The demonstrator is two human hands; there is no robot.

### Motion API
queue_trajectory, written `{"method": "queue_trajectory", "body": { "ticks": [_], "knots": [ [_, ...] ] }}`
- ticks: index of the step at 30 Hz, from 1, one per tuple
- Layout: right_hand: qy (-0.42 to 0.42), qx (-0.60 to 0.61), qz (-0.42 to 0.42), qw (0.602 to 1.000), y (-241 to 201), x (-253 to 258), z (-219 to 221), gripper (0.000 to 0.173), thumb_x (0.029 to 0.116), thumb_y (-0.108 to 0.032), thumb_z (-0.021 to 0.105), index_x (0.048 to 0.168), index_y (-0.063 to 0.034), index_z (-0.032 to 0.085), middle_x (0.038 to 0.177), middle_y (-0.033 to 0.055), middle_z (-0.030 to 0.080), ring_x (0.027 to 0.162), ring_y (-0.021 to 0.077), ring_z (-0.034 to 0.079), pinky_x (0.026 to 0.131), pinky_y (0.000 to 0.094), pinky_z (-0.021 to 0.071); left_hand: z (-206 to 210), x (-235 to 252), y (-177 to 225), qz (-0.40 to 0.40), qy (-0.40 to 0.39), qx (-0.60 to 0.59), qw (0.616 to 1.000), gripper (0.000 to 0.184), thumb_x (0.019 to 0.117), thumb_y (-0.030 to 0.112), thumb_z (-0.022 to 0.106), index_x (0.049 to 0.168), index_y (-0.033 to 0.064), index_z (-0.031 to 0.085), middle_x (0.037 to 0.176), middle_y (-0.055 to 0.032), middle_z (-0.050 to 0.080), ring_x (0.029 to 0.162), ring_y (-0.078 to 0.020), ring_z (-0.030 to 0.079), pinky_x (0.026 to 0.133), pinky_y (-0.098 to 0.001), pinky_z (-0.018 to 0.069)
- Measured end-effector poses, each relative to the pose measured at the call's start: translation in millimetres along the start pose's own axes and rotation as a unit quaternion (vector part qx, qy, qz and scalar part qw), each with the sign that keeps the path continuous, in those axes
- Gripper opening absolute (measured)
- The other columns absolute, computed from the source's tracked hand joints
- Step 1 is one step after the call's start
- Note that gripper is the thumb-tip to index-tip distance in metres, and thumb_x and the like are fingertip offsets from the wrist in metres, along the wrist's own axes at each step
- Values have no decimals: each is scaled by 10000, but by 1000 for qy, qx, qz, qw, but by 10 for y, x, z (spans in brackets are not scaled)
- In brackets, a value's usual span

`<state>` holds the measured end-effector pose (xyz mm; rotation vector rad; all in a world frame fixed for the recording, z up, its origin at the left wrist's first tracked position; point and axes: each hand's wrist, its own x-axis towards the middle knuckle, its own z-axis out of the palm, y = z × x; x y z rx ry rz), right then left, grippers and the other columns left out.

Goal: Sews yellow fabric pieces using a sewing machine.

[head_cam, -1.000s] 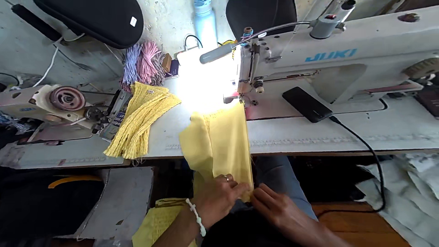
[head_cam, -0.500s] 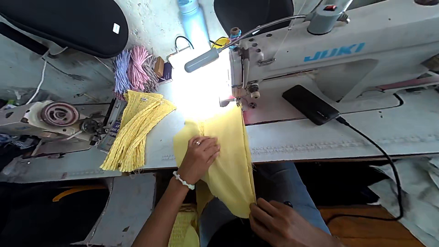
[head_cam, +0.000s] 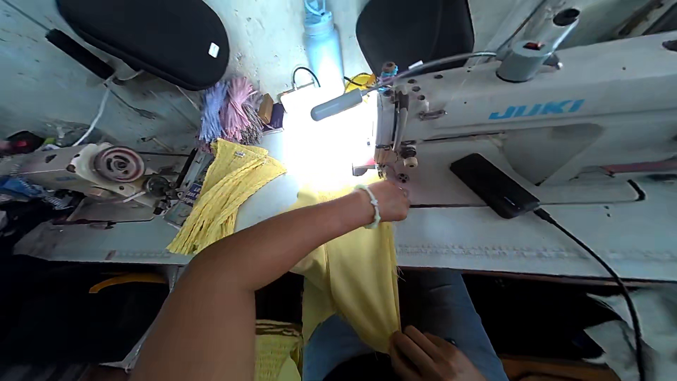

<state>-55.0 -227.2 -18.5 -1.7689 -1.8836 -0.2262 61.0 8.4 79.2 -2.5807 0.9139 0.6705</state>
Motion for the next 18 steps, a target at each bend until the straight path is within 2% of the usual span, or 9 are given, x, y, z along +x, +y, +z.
{"method": "queue_trajectory", "body": {
  "ticks": [4, 9, 12, 16, 18],
  "knots": [
    [-27, 17, 2, 999, 23, 28, -60, 143, 997, -23, 570, 953, -33, 706, 889, 135, 670, 715, 253, 652, 549, 324, 527, -201, 51, 28, -28, -107, 4, 994, 282, 1054, 24, 434, 1161, -91, 668, 1260, -237, 651, 1264, -399, 566, 1066, -554, 398],
    [-22, -27, -32, 999, 24, 37, -48, 170, 997, -27, 555, 927, -72, 703, 880, 90, 647, 702, 207, 610, 532, 294, 479, -137, 118, 25, -35, -140, 27, 989, 302, 1048, 0, 428, 1188, -27, 694, 1273, -201, 656, 1284, -374, 551, 1114, -544, 354],
    [-10, -34, -43, 998, 22, 55, -39, 182, 994, -23, 542, 901, -83, 687, 864, 73, 632, 689, 187, 592, 518, 278, 458, -145, 137, -10, -48, -141, 17, 989, 290, 1053, 50, 441, 1160, -14, 703, 1252, -194, 663, 1242, -372, 574, 1033, -549, 409],
    [4, -33, -39, 999, 13, 25, -8, 180, 993, -23, 538, 900, -87, 678, 868, 69, 625, 695, 183, 590, 527, 274, 464, -210, 133, -17, -65, -150, 13, 986, 226, 1030, 75, 524, 1155, -14, 689, 1289, -174, 645, 1251, -363, 572, 1020, -534, 438],
    [10, -30, -35, 999, 11, 14, 7, 177, 991, -23, 541, 896, -90, 675, 873, 71, 631, 701, 184, 597, 532, 274, 471, -279, 109, -11, -64, -153, 6, 986, 193, 1019, 85, 558, 1122, -4, 695, 1242, -174, 659, 1206, -364, 595, 978, -541, 460]
  ]
}}
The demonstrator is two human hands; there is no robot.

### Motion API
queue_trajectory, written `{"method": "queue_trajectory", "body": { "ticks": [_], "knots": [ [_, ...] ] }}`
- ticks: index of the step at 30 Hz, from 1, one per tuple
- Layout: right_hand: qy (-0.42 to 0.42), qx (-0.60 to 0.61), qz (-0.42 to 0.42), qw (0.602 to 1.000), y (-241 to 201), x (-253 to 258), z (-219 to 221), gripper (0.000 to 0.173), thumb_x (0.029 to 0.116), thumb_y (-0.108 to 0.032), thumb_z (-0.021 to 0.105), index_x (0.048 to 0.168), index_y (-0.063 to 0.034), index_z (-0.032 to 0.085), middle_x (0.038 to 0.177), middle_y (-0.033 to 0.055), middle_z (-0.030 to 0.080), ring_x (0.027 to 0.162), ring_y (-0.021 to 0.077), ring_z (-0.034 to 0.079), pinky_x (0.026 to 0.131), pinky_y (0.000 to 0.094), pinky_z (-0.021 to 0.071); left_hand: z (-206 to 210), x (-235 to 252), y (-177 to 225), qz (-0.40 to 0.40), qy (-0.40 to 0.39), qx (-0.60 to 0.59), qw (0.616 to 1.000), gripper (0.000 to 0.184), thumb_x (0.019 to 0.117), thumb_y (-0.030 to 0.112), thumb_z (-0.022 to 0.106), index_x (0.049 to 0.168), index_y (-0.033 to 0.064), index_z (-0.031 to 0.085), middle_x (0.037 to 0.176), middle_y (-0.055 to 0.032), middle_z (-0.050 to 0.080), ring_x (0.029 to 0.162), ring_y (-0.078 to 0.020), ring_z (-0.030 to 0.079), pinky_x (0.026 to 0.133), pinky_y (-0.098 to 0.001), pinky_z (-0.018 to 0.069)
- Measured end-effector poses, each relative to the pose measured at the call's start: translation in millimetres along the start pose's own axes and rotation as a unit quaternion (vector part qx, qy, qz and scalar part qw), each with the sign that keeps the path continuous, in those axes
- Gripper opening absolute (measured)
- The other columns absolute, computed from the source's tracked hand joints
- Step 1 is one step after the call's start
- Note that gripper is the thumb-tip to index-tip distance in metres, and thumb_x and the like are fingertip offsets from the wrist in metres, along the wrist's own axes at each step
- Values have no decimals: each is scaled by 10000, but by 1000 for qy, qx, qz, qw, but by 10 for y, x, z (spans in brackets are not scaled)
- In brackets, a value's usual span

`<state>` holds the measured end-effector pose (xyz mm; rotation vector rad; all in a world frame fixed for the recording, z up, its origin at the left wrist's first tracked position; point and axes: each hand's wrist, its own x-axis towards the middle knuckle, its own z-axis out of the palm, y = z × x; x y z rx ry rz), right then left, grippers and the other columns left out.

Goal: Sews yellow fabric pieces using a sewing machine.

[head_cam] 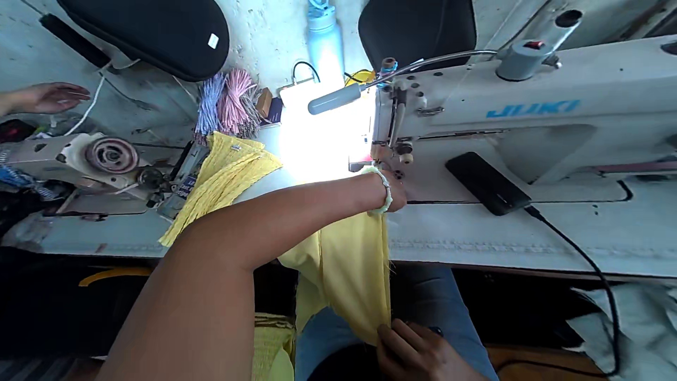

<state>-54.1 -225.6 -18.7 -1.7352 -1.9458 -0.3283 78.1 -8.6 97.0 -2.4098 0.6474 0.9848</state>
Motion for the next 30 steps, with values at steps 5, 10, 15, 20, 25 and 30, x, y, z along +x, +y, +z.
{"method": "queue_trajectory", "body": {
  "ticks": [5, 10, 15, 20, 25, 30],
  "knots": [
    [18, 0, -7, 1000, 5, 9, 6, 187, 994, -24, 531, 875, -100, 654, 864, 60, 612, 691, 170, 569, 525, 265, 447, -82, -50, -36, 9, 2, -19, 1000, 139, 1007, 113, 589, 1027, 52, 713, 974, -123, 683, 915, -299, 660, 775, -496, 509],
    [17, -4, 10, 1000, -13, -34, -41, 177, 1004, -37, 528, 918, -112, 662, 923, 59, 635, 782, 180, 603, 590, 266, 480, 17, 2, -134, 83, 60, -131, 986, 113, 913, -9, 699, 1012, 19, 745, 949, -108, 710, 881, -243, 663, 794, -429, 524],
    [16, -12, 33, 999, -22, -114, -81, 167, 993, -41, 542, 917, -117, 670, 921, 63, 651, 802, 187, 630, 610, 266, 506, 472, -22, -9, 14, 231, -271, 934, 216, 899, -17, 726, 1111, -50, 703, 1213, -230, 622, 1082, -365, 649, 922, -493, 539],
    [9, 6, 70, 997, -11, -265, -123, 157, 992, -46, 558, 924, -110, 684, 937, 82, 674, 812, 205, 652, 626, 280, 531, 1133, 10, 760, -215, 467, -313, 799, 273, 1002, 165, 618, 1170, -23, 720, 1246, -191, 691, 1202, -380, 650, 989, -504, 540],
    [5, 13, 104, 994, 4, -362, -100, 137, 991, -51, 564, 930, -115, 670, 931, 83, 658, 796, 201, 635, 614, 269, 520, 1404, 21, 1035, -221, 520, -341, 751, 403, 1045, 275, 532, 1363, 67, 665, 1459, -148, 594, 1387, -380, 526, 1143, -623, 375],
    [42, -4, 126, 991, 118, -324, 15, 128, 994, -76, 553, 928, -123, 652, 914, 78, 636, 776, 189, 612, 606, 254, 503, 1398, 26, 799, -186, 505, -366, 759, 421, 1036, 319, 556, 1379, 99, 661, 1478, -151, 575, 1422, -376, 484, 1174, -626, 324]
  ]
}}
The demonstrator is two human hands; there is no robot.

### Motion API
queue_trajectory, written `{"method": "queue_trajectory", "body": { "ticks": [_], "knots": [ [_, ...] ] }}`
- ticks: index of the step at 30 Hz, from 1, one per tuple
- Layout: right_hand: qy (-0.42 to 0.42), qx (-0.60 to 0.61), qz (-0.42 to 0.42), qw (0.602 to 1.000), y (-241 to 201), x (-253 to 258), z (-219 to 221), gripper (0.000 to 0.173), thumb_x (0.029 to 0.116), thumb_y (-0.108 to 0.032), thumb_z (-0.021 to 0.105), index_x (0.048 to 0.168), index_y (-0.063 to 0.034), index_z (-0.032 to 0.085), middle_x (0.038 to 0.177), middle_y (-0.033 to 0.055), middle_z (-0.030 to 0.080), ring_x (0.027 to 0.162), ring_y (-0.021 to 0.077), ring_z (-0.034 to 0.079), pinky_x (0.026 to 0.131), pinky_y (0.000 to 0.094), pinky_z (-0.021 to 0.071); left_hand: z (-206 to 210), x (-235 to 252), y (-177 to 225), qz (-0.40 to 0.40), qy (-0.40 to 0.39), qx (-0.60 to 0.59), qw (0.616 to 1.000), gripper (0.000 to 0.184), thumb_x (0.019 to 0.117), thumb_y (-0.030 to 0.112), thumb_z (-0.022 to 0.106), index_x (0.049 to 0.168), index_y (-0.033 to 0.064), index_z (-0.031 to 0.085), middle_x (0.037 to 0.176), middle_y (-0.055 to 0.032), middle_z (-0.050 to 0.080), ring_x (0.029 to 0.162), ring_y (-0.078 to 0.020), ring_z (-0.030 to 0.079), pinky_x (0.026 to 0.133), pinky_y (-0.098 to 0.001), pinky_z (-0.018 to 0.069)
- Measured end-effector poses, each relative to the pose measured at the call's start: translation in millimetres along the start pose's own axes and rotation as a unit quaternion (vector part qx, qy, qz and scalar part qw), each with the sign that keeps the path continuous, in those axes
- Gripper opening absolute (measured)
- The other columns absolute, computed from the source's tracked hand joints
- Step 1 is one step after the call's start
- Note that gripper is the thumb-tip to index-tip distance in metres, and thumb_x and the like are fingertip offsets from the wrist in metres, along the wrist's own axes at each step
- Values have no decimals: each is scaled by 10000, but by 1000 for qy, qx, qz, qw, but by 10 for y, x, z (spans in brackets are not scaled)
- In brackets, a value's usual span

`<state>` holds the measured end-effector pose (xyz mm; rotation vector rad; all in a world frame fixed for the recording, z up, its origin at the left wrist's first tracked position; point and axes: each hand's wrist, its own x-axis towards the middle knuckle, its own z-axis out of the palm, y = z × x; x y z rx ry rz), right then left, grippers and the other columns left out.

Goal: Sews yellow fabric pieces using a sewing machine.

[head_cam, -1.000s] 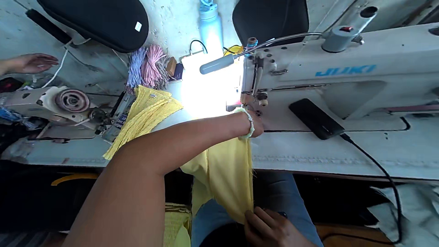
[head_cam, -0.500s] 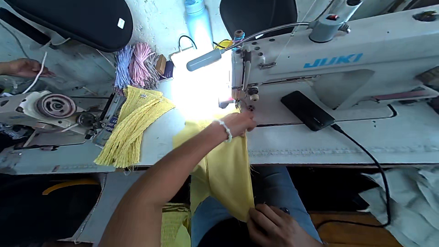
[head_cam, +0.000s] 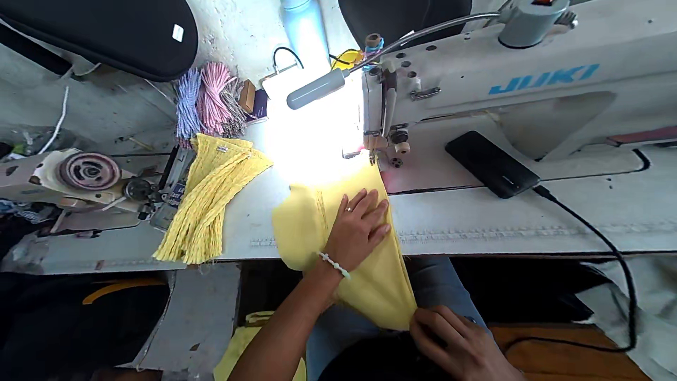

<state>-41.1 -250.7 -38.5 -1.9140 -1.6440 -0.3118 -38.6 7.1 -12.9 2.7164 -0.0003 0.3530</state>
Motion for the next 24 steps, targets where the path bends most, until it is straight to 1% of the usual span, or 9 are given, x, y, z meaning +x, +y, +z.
{"method": "queue_trajectory", "body": {
  "ticks": [4, 9, 11, 12, 13, 15, 19, 22, 24],
  "knots": [
    [47, -15, 0, 999, 125, 117, 141, 122, 1019, -120, 528, 963, -136, 635, 915, 63, 611, 783, 179, 590, 616, 243, 492, -29, 169, -161, 7, -11, -9, 1000, 420, 1032, 339, 568, 1371, 113, 670, 1486, -146, 568, 1437, -351, 471, 1188, -617, 305],
    [81, -25, 6, 996, 240, 309, 271, 136, 1013, -87, 516, 963, -119, 638, 891, 61, 611, 753, 176, 575, 592, 241, 476, -74, 361, -384, 33, -32, -12, 999, 400, 1036, 329, 578, 1358, 115, 680, 1500, -150, 551, 1463, -347, 434, 1207, -618, 264],
    [83, -33, 10, 996, 280, 378, 301, 149, 1003, -71, 513, 953, -107, 649, 880, 67, 621, 741, 180, 579, 582, 247, 474, -87, 428, -449, 87, -17, -19, 996, 327, 1009, 266, 624, 1264, 94, 735, 1429, -162, 609, 1420, -379, 480, 1165, -666, 297],
    [84, -35, 9, 996, 298, 407, 309, 152, 1003, -65, 514, 949, -100, 652, 875, 71, 622, 732, 183, 577, 578, 252, 471, -106, 457, -471, 127, -15, -28, 991, 265, 992, 231, 646, 1183, 95, 769, 1362, -151, 654, 1379, -371, 528, 1143, -673, 329],
    [84, -38, 8, 996, 315, 432, 312, 155, 1005, -59, 515, 944, -92, 654, 871, 74, 624, 724, 186, 575, 573, 255, 468, -146, 492, -482, 164, -33, -41, 985, 216, 991, 215, 651, 1109, 99, 788, 1298, -130, 687, 1337, -339, 570, 1145, -644, 353],
    [83, -45, 6, 996, 343, 470, 316, 160, 1005, -54, 514, 939, -88, 656, 867, 77, 629, 715, 188, 580, 566, 256, 471, -277, 601, -435, 228, -108, -57, 966, 164, 976, 206, 672, 1017, 106, 796, 1173, -97, 726, 1231, -283, 638, 1143, -563, 390],
    [78, -38, 9, 996, 337, 478, 341, 164, 1005, -48, 512, 940, -82, 659, 878, 81, 640, 710, 192, 585, 560, 260, 475, -479, 851, -135, 299, -297, 2, 907, 104, 893, 183, 764, 942, 92, 774, 1026, -114, 712, 1120, -321, 655, 1099, -574, 405],
    [78, -35, 10, 996, 333, 488, 341, 165, 1004, -51, 514, 942, -87, 663, 886, 80, 644, 713, 193, 585, 559, 261, 472, -530, 1026, 85, 315, -419, 52, 850, 109, 898, 119, 753, 945, 20, 749, 1025, -168, 688, 1089, -368, 638, 1028, -577, 422],
    [81, -33, 11, 996, 328, 490, 333, 166, 1002, -48, 521, 945, -81, 673, 889, 87, 651, 722, 201, 594, 568, 265, 480, -538, 1120, 203, 310, -486, 84, 812, 108, 924, 81, 721, 990, -4, 727, 1044, -180, 678, 1088, -377, 624, 979, -571, 421]
  ]
}}
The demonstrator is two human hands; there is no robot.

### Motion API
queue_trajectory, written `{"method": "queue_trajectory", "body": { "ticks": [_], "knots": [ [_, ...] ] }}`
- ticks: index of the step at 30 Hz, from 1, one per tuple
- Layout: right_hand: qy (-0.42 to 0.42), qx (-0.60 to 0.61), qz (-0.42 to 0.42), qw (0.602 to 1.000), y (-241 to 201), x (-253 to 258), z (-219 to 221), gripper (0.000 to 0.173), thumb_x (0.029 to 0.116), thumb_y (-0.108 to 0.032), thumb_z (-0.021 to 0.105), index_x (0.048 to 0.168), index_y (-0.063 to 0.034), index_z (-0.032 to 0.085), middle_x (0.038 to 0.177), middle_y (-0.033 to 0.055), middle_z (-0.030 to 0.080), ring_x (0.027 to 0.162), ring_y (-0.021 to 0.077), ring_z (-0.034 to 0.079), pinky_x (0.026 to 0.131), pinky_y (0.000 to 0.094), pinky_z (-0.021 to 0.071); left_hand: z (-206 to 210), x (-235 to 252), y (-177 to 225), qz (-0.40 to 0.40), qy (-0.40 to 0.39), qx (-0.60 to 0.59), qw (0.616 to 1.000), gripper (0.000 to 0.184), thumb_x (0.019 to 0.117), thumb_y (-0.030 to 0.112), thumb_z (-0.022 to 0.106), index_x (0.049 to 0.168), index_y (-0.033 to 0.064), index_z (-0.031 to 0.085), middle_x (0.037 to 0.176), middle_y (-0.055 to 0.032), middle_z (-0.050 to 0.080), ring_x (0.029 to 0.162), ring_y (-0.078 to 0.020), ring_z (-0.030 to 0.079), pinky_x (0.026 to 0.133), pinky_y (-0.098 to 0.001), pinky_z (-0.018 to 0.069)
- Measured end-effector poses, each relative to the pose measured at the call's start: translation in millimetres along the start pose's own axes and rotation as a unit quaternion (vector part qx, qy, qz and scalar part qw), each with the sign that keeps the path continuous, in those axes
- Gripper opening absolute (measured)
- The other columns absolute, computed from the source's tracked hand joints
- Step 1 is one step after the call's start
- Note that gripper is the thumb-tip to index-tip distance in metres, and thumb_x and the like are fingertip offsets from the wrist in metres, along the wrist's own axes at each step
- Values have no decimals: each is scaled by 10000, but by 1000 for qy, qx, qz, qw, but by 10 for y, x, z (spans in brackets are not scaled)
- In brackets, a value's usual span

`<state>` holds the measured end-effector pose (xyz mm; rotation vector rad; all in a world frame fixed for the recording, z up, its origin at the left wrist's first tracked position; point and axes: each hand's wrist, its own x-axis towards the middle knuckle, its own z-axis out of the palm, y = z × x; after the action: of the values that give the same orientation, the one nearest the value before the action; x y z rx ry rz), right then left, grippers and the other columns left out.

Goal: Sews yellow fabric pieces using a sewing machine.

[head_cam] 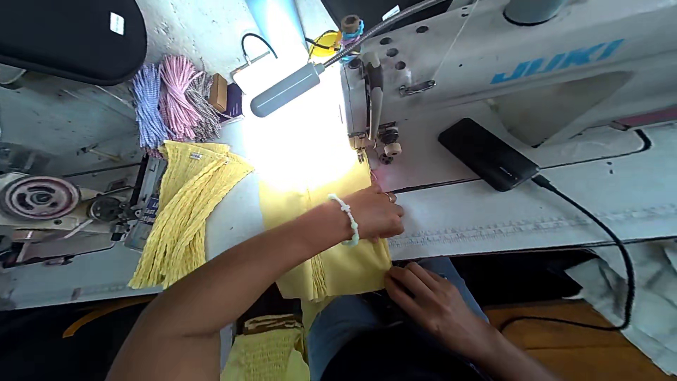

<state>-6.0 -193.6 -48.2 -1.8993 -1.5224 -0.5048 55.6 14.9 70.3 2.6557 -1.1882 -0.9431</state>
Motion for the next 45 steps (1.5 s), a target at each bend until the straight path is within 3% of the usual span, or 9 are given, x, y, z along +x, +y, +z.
{"method": "queue_trajectory", "body": {
  "ticks": [7, 11, 15, 20, 30, 33, 37, 41, 45],
  "knots": [
    [4, -3, -10, 1000, -20, 30, -22, 167, 1005, -47, 513, 950, -79, 668, 891, 86, 638, 710, 196, 574, 559, 266, 457, -290, 185, 164, -76, -162, 14, 984, 128, 995, 81, 632, 1075, 26, 715, 976, -134, 703, 991, -300, 641, 961, -506, 426],
    [1, -6, -12, 1000, -30, 38, -20, 172, 1003, -42, 512, 942, -72, 669, 873, 87, 633, 698, 196, 573, 549, 267, 456, -277, 275, 173, -79, -159, 5, 984, 166, 920, 141, 752, 1058, 49, 739, 1014, -119, 713, 1040, -298, 632, 984, -524, 402],
    [3, -4, -7, 1000, -39, 31, -28, 168, 1004, -48, 513, 934, -74, 664, 865, 86, 630, 697, 197, 572, 548, 269, 453, -293, 201, 192, -83, -129, -13, 988, 88, 935, 113, 725, 941, 35, 765, 952, -113, 712, 1003, -287, 626, 972, -518, 374],
    [-4, 2, -6, 1000, -45, 49, -41, 169, 997, -39, 519, 931, -73, 670, 877, 89, 642, 697, 200, 584, 544, 271, 467, -49, 52, 118, -55, -34, -7, 998, 116, 917, 114, 740, 1009, 46, 760, 1075, -165, 677, 1130, -366, 590, 996, -571, 382],
    [-5, -7, -9, 1000, -76, 104, -80, 173, 1001, -36, 511, 924, -75, 661, 869, 82, 627, 697, 194, 565, 547, 265, 448, -97, 47, 228, -42, -92, 24, 995, 88, 959, 15, 655, 1036, -12, 688, 962, -156, 692, 1028, -338, 633, 1012, -555, 384],
    [-6, -8, -9, 1000, -83, 111, -78, 173, 999, -31, 512, 916, -74, 659, 867, 85, 629, 690, 195, 564, 542, 266, 443, -172, 76, 284, -74, -121, 18, 990, 128, 970, 41, 652, 1084, 12, 702, 989, -150, 706, 1092, -341, 624, 1104, -576, 318],
    [-4, -13, -7, 1000, -85, 125, -111, 172, 998, -40, 515, 917, -73, 663, 866, 86, 636, 687, 195, 570, 541, 267, 447, -204, 113, 293, -78, -140, 21, 987, 119, 945, 102, 709, 1043, 47, 749, 1051, -144, 700, 1175, -348, 574, 1085, -582, 300],
    [-7, -14, -4, 1000, -81, 105, -137, 175, 1002, -49, 514, 921, -77, 665, 871, 87, 640, 696, 201, 580, 548, 271, 461, -1, 39, 151, -37, -21, -78, 996, 75, 917, 95, 736, 962, 40, 757, 955, -141, 694, 1087, -355, 600, 1042, -617, 314],
    [-7, -16, 6, 1000, -51, 43, -119, 179, 994, -41, 512, 901, -88, 658, 893, 89, 648, 706, 201, 585, 549, 273, 464, 485, -101, 303, -111, 231, -152, 955, 129, 909, 65, 722, 1031, 26, 742, 1043, -164, 699, 1123, -358, 634, 1104, -621, 327]
  ]
}}
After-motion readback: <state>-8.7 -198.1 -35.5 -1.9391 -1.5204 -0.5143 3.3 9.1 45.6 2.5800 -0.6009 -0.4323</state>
